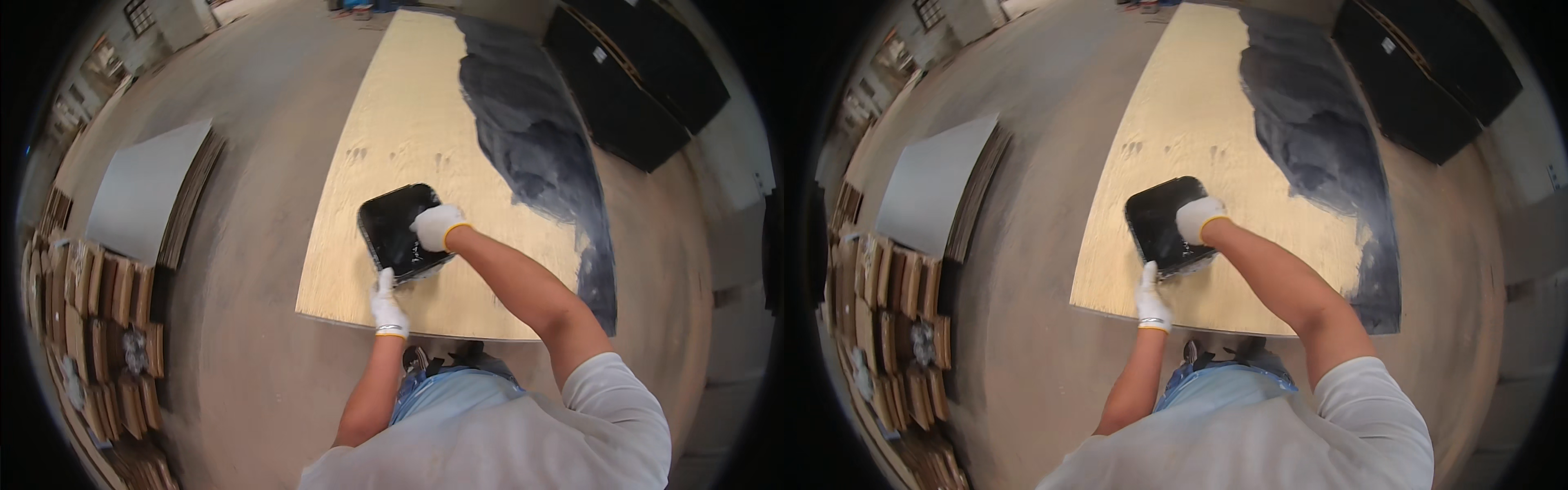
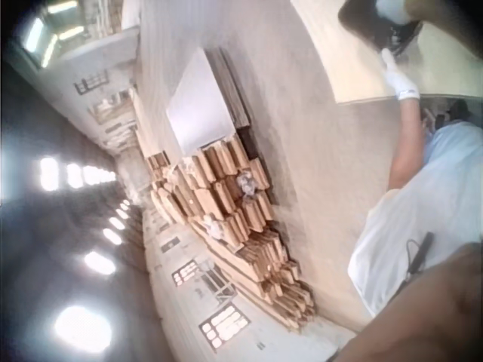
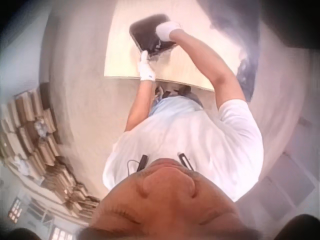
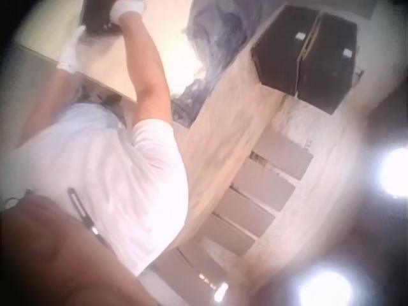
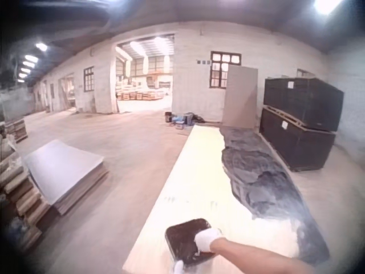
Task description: The person applies black paint to a large wooden board using a brush. They repeatedly dip the brush into a paint container and spread the paint across the surface in broad strokes, gradually covering more area.
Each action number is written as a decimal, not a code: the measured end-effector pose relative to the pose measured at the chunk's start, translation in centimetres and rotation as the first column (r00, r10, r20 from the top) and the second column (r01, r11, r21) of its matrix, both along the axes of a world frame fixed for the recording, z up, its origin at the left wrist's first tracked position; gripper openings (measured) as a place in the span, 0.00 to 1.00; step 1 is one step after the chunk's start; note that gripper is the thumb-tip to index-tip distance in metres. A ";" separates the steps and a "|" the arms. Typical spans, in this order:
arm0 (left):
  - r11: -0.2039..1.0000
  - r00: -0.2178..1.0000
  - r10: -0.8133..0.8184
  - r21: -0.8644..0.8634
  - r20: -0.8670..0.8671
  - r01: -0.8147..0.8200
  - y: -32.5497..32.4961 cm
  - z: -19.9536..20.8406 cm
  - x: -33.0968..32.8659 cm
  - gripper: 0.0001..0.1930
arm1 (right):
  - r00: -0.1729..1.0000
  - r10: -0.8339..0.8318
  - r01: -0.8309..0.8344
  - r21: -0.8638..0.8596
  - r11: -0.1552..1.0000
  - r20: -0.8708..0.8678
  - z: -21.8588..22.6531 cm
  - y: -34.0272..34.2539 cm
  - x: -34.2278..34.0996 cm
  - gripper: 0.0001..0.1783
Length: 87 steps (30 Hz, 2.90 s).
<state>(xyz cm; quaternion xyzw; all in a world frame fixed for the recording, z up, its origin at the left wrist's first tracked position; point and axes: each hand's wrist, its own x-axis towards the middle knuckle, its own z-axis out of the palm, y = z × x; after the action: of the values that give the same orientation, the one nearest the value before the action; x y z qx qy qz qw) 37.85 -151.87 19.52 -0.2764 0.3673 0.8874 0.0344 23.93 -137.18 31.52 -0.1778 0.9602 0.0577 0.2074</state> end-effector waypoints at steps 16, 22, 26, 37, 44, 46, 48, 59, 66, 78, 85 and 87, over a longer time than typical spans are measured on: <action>0.992 0.989 -0.115 0.048 -0.097 0.120 0.0 -1.9 -5.9 0.29 | 0.915 -0.306 0.385 -0.799 0.463 0.263 2.6 9.3 3.6 0.29; 0.996 0.995 -0.067 -0.062 -0.073 0.063 -3.8 -1.8 -4.1 0.28 | 0.697 -0.525 0.676 -0.692 0.252 0.489 9.7 20.4 9.7 0.37; 0.986 0.996 -0.008 -0.167 0.086 0.023 -1.9 -2.9 1.3 0.19 | 0.684 -0.710 0.656 -0.567 0.499 0.166 -4.3 31.1 15.8 0.35; 0.696 0.866 0.269 -0.707 0.420 0.127 1.3 -8.3 17.2 0.17 | 0.752 -0.629 0.655 -0.338 0.676 0.199 -14.7 25.1 17.0 0.34; -0.033 0.901 0.203 -0.917 0.383 0.397 1.9 -8.5 11.0 0.24 | 0.398 -0.913 0.888 -0.285 0.359 0.089 -16.8 45.1 11.5 0.30; -0.074 0.890 0.206 -0.900 0.407 0.429 1.9 -8.1 9.4 0.25 | 0.339 -0.940 0.907 -0.280 0.316 0.039 -16.7 51.7 16.0 0.29; -0.078 0.882 0.243 -0.898 0.404 0.433 0.3 -8.2 8.5 0.27 | 0.423 -0.906 0.871 -0.273 0.409 -0.008 -15.2 51.0 20.7 0.34; -0.043 0.745 0.463 -0.828 0.480 0.559 -0.7 -13.9 5.1 0.39 | 0.614 -0.741 0.779 -0.360 0.514 0.270 -14.6 32.5 22.1 0.34; -0.450 0.690 0.601 -0.543 0.403 0.709 -2.0 -15.1 2.4 0.37 | 0.484 -0.867 0.859 -0.255 0.445 0.119 -13.3 40.8 26.2 0.37; -0.601 0.853 0.460 -0.620 0.246 0.504 -2.5 -18.9 2.7 0.32 | 0.156 -0.981 0.968 -0.217 0.128 0.118 -13.9 38.5 32.9 0.37; -0.579 0.866 0.415 -0.654 0.279 0.487 -4.5 -18.6 2.5 0.32 | 0.272 -0.886 0.960 -0.171 0.222 0.375 -13.0 17.9 37.6 0.46; -0.540 0.841 0.398 -0.647 0.367 0.538 -4.7 -18.0 2.4 0.33 | 0.368 -0.792 0.930 -0.206 0.305 0.488 -10.6 12.6 34.6 0.44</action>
<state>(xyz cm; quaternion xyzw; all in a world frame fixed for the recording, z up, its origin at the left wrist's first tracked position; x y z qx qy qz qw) 40.30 -156.55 1.53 -0.3454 0.9360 -0.0447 -0.0509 58.51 -124.58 20.88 0.3227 0.8411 -0.3154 0.2982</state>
